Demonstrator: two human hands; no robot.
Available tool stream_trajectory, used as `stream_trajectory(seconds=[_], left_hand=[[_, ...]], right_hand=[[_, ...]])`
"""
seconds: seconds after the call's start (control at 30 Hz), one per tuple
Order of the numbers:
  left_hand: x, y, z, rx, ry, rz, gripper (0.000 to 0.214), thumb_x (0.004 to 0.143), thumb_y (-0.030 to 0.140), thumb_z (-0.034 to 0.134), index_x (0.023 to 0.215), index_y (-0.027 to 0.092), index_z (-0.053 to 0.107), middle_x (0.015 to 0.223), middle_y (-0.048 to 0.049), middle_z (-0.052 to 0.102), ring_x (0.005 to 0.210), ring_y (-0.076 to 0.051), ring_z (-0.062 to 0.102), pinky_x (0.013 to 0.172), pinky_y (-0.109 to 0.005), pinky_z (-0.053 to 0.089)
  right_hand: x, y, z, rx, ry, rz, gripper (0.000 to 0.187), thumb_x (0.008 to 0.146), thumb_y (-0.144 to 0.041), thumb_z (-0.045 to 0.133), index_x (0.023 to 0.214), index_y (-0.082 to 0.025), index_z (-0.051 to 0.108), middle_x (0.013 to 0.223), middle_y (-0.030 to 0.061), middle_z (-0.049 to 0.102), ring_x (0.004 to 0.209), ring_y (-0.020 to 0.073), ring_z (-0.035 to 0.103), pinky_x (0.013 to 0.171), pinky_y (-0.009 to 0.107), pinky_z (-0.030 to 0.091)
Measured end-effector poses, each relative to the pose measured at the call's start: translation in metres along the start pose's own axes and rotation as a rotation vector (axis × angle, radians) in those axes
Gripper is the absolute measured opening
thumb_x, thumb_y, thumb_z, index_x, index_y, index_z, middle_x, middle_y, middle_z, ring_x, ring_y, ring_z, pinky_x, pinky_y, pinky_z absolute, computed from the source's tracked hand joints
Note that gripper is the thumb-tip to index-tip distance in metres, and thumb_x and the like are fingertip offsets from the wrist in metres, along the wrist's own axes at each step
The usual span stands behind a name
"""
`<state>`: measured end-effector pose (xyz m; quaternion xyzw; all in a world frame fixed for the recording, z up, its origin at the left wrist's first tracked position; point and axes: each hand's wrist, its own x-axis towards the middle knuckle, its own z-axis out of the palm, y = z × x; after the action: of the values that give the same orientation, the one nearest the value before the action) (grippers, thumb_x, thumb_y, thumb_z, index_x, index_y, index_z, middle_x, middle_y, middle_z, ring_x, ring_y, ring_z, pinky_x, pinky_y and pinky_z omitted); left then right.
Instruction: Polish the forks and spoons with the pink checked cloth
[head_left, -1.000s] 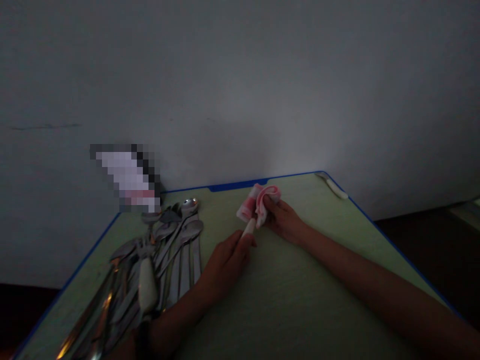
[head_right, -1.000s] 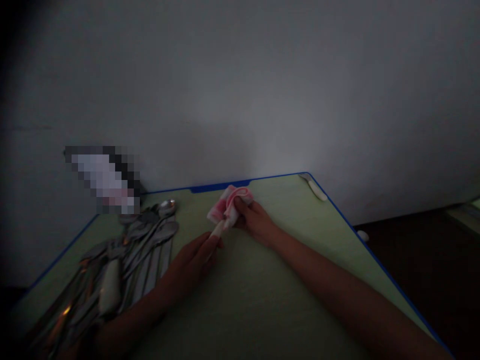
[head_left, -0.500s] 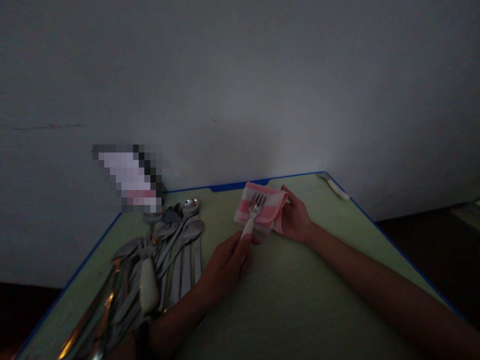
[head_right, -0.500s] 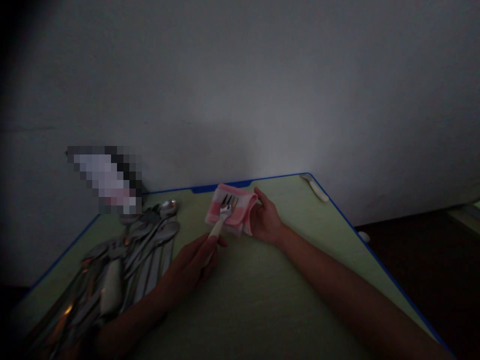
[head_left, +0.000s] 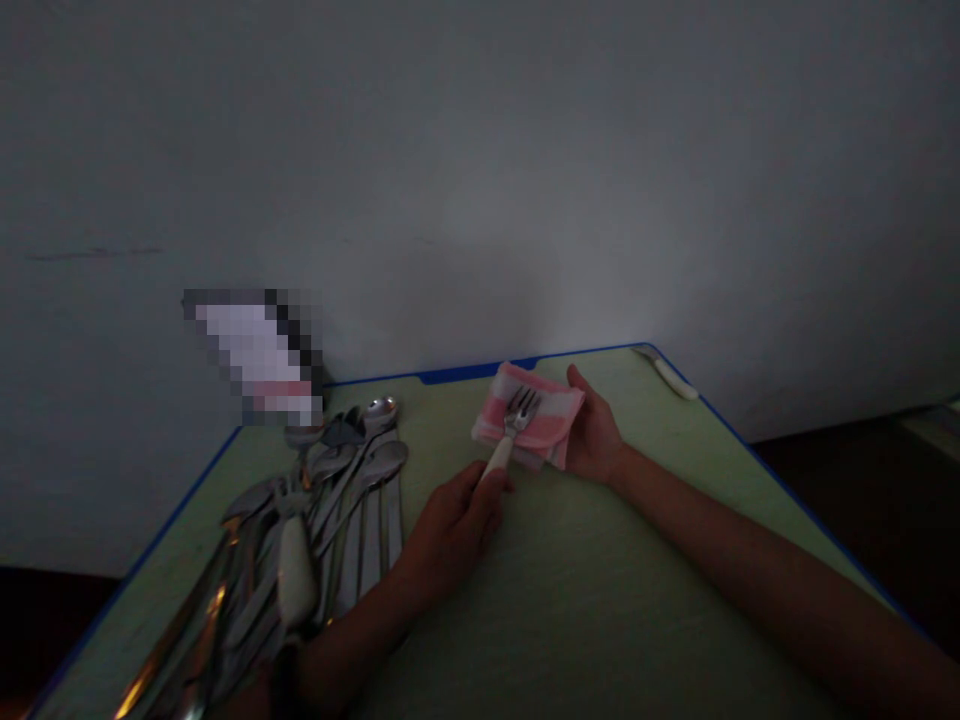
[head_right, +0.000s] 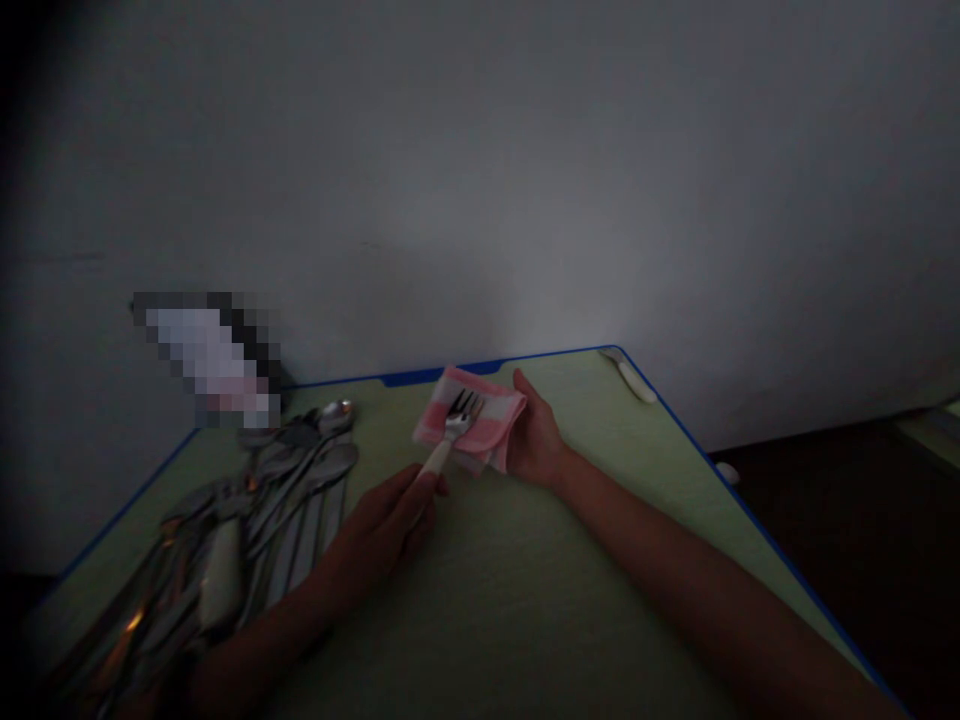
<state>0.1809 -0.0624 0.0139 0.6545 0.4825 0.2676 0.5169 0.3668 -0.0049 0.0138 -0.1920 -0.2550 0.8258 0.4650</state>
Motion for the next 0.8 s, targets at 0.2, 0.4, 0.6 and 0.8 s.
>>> stream_trajectory(seconds=[0.2, 0.4, 0.6, 0.8], left_hand=[[-0.001, 0.004, 0.002, -0.017, 0.021, 0.021, 0.035, 0.089, 0.047, 0.035, 0.084, 0.017, 0.052, 0.046, 0.0085, 0.039, 0.037, -0.008, 0.036, 0.037, -0.018, 0.025], [-0.002, 0.0, 0.003, -0.044, 0.011, 0.027, 0.033, 0.089, 0.047, 0.036, 0.085, 0.018, 0.05, 0.047, 0.0089, 0.04, 0.036, -0.007, 0.036, 0.037, -0.017, 0.026], [-0.002, 0.001, 0.002, -0.038, 0.011, 0.031, 0.032, 0.091, 0.046, 0.036, 0.084, 0.018, 0.05, 0.047, 0.009, 0.04, 0.036, -0.007, 0.035, 0.037, -0.018, 0.025], [-0.001, 0.001, 0.002, -0.034, 0.031, 0.031, 0.035, 0.09, 0.047, 0.036, 0.084, 0.017, 0.052, 0.046, 0.0086, 0.039, 0.037, -0.007, 0.036, 0.037, -0.017, 0.026]], right_hand=[[0.001, 0.002, -0.003, 0.012, 0.008, 0.004, 0.041, 0.085, -0.047, 0.035, 0.099, -0.016, 0.058, 0.083, 0.0058, 0.068, 0.082, 0.0212, 0.062, 0.082, 0.037, 0.045], [0.001, 0.005, -0.012, -0.007, -0.041, 0.069, 0.031, 0.08, -0.037, 0.042, 0.089, -0.013, 0.059, 0.073, 0.0049, 0.067, 0.072, 0.0195, 0.061, 0.08, 0.035, 0.045], [0.001, 0.005, -0.013, -0.042, -0.044, 0.109, 0.028, 0.077, -0.033, 0.043, 0.088, -0.012, 0.058, 0.078, 0.0074, 0.068, 0.075, 0.0205, 0.061, 0.08, 0.036, 0.045], [0.003, 0.006, -0.015, -0.019, -0.022, 0.141, 0.029, 0.076, -0.032, 0.044, 0.088, -0.011, 0.059, 0.075, 0.007, 0.067, 0.072, 0.0189, 0.062, 0.077, 0.033, 0.046]])
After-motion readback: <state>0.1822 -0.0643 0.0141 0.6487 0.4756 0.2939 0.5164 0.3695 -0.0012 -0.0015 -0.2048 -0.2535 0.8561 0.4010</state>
